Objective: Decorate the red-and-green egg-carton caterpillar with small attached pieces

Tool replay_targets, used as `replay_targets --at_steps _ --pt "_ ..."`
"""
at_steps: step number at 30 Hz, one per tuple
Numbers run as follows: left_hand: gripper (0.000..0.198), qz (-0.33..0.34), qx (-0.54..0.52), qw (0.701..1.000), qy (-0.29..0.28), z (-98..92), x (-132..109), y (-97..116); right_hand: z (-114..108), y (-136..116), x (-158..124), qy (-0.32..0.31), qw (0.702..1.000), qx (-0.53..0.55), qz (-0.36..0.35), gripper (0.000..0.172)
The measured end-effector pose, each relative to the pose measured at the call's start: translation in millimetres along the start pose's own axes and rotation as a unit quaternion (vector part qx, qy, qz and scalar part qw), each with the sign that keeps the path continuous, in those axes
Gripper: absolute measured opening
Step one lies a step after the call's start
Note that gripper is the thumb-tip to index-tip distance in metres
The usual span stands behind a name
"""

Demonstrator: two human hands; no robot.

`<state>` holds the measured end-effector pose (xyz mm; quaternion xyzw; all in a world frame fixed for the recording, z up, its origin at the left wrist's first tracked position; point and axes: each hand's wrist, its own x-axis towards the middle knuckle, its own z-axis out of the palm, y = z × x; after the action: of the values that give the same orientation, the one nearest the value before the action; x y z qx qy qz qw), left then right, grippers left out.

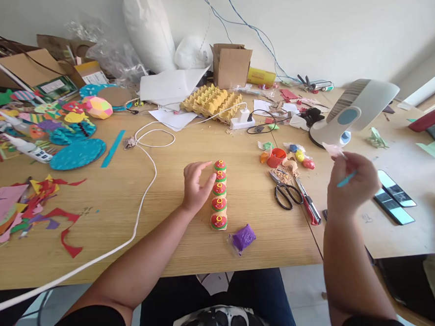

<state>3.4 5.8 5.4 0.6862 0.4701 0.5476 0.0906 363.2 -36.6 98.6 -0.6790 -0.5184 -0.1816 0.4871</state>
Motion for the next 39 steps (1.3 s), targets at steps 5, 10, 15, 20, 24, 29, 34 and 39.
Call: replay_targets --at_steps 5,10,15,20,24,29,34,39 --pt "0.028 -0.004 0.006 1.0 0.005 -1.0 2 0 59 55 27 -0.25 0.965 -0.08 0.013 0.034" --pt "0.028 -0.002 0.001 1.0 0.009 -0.4 1 -2 77 47 36 -0.314 0.942 -0.114 -0.012 0.043" --pt "0.028 -0.002 -0.002 1.0 -0.003 1.4 1 -1 94 -18 55 -0.374 0.915 -0.146 -0.043 0.047" --pt "0.027 -0.002 -0.006 1.0 0.002 0.4 1 -2 133 -57 58 -0.479 0.826 -0.281 -0.1 0.034" --pt "0.027 -0.001 -0.019 1.0 0.008 1.5 1 -3 147 -57 53 -0.465 0.836 -0.271 -0.109 0.029" --pt "0.027 0.0 -0.024 1.0 0.01 2.1 2 -1 148 -55 57 -0.49 0.82 -0.261 -0.141 0.027" --pt "0.026 -0.004 -0.022 1.0 0.001 1.8 2 0 162 -59 78 -0.506 0.811 -0.27 -0.11 0.04" --pt "0.026 -0.016 -0.019 1.0 -0.01 0.9 2 1 197 -69 90 -0.477 0.828 -0.29 -0.052 0.045"
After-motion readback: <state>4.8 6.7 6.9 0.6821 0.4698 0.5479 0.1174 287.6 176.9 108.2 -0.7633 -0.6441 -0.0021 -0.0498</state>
